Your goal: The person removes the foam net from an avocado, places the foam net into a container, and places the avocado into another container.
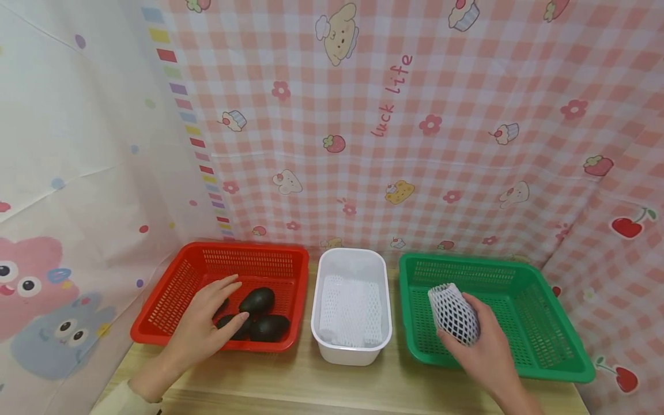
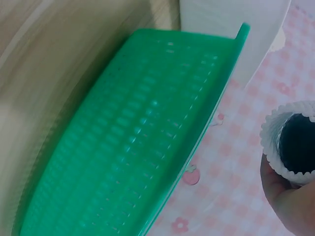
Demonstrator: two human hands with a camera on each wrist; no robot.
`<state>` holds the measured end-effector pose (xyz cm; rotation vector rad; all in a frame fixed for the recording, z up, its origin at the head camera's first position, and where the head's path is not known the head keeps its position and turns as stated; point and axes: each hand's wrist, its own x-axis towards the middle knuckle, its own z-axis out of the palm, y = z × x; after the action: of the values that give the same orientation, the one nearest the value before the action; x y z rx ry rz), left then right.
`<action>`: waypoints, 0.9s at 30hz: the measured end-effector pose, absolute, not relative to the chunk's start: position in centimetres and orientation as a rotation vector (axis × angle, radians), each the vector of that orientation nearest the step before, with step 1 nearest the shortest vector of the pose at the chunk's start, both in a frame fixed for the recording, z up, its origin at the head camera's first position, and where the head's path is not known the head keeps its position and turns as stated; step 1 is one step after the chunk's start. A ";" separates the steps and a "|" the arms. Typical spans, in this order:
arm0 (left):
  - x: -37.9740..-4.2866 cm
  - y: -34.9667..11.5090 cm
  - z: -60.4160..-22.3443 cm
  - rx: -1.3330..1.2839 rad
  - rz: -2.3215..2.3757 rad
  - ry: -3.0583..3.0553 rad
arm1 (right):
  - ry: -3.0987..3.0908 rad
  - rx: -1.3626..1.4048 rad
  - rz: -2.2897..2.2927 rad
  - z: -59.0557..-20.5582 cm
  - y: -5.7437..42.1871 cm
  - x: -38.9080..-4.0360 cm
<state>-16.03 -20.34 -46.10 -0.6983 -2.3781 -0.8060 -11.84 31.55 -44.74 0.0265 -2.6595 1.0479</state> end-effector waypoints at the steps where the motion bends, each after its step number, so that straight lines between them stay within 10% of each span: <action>1: -15.9 -20.2 -46.1 -0.709 -0.802 -2.380 | -2.651 0.043 1.045 -44.8 31.3 -11.7; 27: -13.0 -14.8 -48.1 -0.883 -0.833 -2.302 | -2.336 0.798 1.003 -48.3 25.0 -9.9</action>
<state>-13.05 -14.76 -48.06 -0.8828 -2.3025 -0.8329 -9.87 25.00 -48.27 0.7979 -2.3365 1.0032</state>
